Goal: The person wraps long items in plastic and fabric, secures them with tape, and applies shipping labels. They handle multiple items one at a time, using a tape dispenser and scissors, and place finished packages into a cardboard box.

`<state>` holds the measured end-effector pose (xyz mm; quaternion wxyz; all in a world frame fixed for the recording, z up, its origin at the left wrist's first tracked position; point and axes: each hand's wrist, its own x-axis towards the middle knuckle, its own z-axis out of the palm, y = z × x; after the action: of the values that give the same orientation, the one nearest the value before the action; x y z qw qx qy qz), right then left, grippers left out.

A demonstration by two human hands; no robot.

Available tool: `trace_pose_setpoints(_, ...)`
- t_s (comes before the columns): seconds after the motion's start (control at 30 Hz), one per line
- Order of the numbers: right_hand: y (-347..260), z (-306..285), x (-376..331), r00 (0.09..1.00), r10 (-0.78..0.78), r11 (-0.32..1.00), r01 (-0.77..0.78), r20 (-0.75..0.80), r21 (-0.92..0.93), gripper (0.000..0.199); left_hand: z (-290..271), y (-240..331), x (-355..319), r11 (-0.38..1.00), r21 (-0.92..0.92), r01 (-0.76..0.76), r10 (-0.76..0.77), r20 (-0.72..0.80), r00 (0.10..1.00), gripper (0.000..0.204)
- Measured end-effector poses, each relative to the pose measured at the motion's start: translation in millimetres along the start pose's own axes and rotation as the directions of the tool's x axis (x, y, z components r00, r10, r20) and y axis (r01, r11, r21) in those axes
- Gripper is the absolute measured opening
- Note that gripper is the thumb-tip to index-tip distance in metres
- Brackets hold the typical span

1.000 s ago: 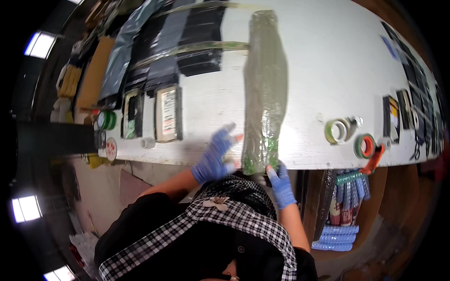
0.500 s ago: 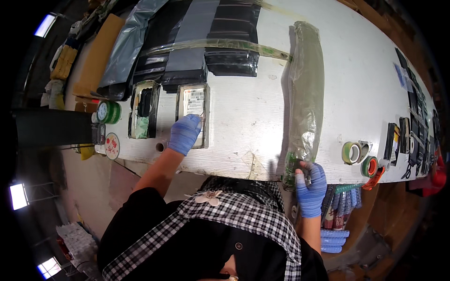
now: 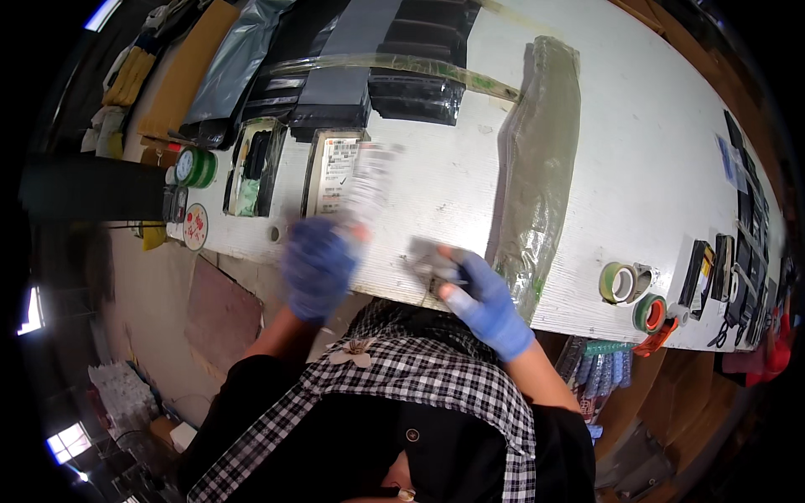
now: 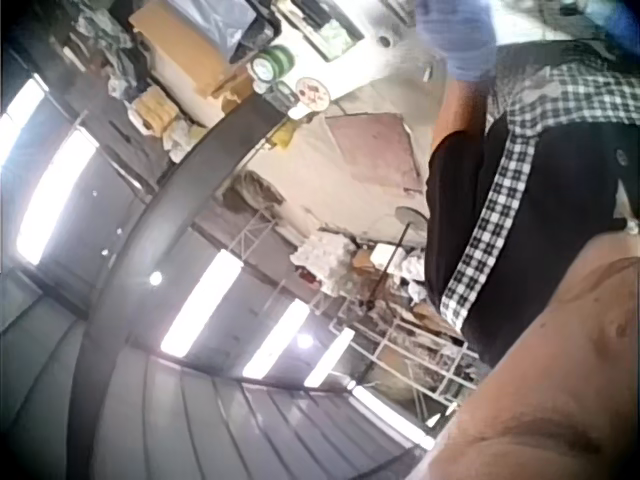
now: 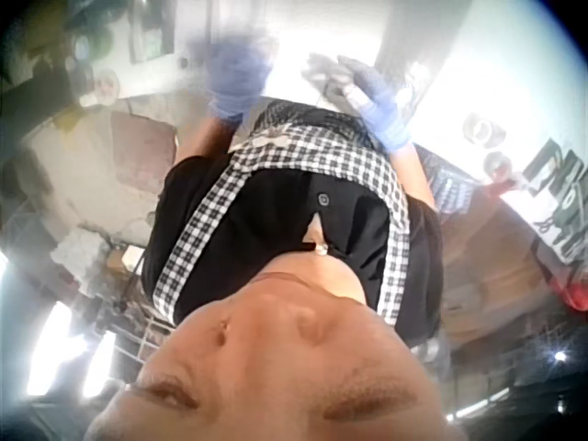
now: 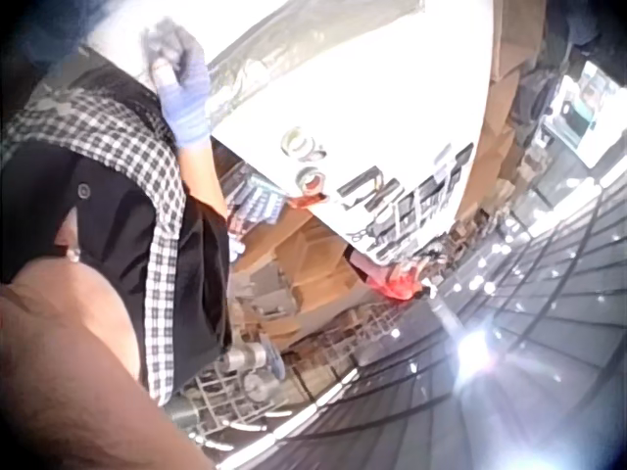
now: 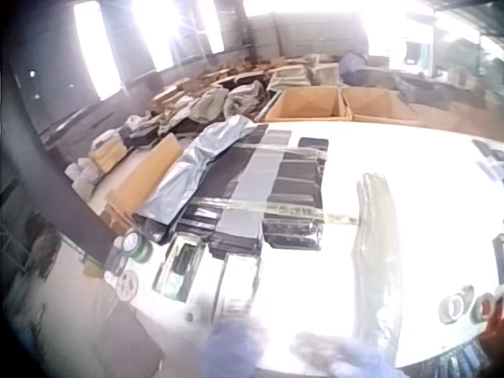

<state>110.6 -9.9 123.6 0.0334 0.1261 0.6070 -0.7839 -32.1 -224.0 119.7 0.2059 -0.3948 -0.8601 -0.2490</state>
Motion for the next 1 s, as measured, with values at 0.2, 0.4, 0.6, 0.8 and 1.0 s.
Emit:
trace_pose_setpoints(0.2, 4, -17, 23, 0.937, 0.166, 0.976, -0.111, -0.308, 0.188, 0.033, 20, 91, 5, 0.991, -0.123, -0.061, 0.077, 0.136, 0.988, 0.028)
trace_pose_setpoints(0.4, -13, -47, 0, 0.954, 0.060, 0.984, -0.007, -0.292, 0.178, 0.037, 30, 94, -10, 0.067, -0.612, 0.788, -0.289, 0.744, 0.603, 0.033)
trace_pose_setpoints(0.6, -21, -51, -8, 0.963, 0.020, 0.992, 0.014, -0.267, 0.125, 0.036, 39, 105, -8, -0.259, -0.508, 0.822, -0.182, 0.861, 0.475, 0.012)
trace_pose_setpoints(0.8, -19, -58, -15, 0.958, 0.010, 0.996, 0.014, -0.285, 0.083, 0.036, 46, 107, -11, -0.288, -0.491, 0.822, -0.146, 0.871, 0.469, 0.008)
trace_pose_setpoints(1.0, -19, -59, -17, 0.954, -0.006, 1.000, 0.010, -0.299, 0.013, 0.036, 44, 110, -7, -0.271, -0.492, 0.827, -0.141, 0.871, 0.471, 0.010)
